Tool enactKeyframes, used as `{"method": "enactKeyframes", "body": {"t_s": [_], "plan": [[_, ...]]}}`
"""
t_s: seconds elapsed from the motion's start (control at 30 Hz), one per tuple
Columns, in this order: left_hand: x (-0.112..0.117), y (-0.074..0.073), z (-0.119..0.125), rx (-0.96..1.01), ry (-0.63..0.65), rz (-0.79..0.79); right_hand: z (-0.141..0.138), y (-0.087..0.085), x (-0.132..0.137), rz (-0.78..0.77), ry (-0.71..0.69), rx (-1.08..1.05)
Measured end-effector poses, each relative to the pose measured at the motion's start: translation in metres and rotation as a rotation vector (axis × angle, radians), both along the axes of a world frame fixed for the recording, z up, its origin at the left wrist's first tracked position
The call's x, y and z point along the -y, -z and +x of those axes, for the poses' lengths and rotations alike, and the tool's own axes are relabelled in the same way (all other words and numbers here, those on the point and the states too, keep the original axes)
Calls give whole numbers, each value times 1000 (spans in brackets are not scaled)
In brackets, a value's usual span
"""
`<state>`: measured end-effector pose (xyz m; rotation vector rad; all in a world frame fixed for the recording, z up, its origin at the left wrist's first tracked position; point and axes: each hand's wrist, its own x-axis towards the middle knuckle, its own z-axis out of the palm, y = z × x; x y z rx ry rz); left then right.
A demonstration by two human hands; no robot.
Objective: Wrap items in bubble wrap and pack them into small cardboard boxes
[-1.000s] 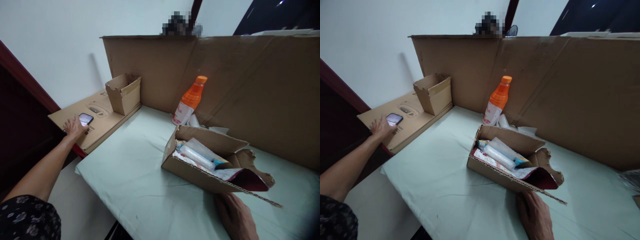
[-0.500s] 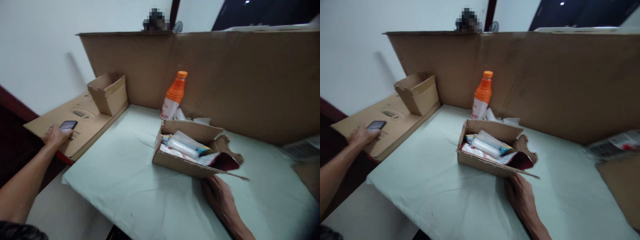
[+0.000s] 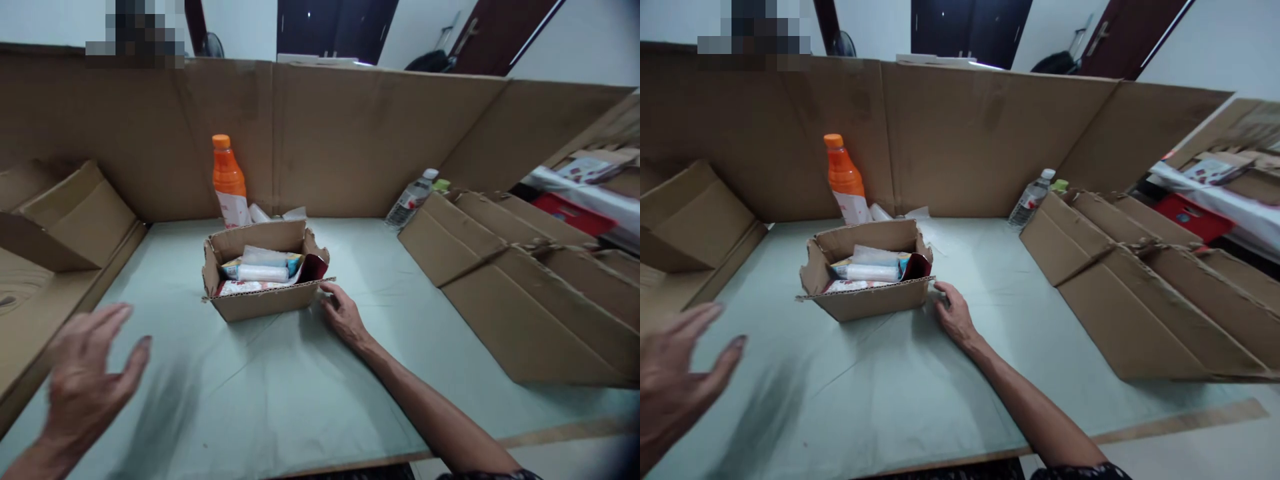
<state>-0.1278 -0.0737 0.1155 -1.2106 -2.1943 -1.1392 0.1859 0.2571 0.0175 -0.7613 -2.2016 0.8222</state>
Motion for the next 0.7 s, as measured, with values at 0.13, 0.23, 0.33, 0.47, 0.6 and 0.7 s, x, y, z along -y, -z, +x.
{"method": "enactKeyframes", "body": {"t_s": [0.13, 0.23, 0.33, 0.47, 0.6, 0.7], "plan": [[-61, 26, 49, 307, 173, -78, -7, -22, 9, -100, -83, -116], [-100, 37, 67, 686, 196, -11, -20, -42, 13, -145, -192, -129], [-132, 37, 87, 792, 192, 97, -18, -57, 10, -197, -218, -133], [-155, 39, 133, 844, 305, 117, 29, -62, 6, -187, -55, -159], [-142, 52, 172, 935, 372, 37, 77, -52, 25, -84, 95, -192], [-112, 54, 169, 937, 301, 24, 82, -42, 48, -22, 39, -179]]}}
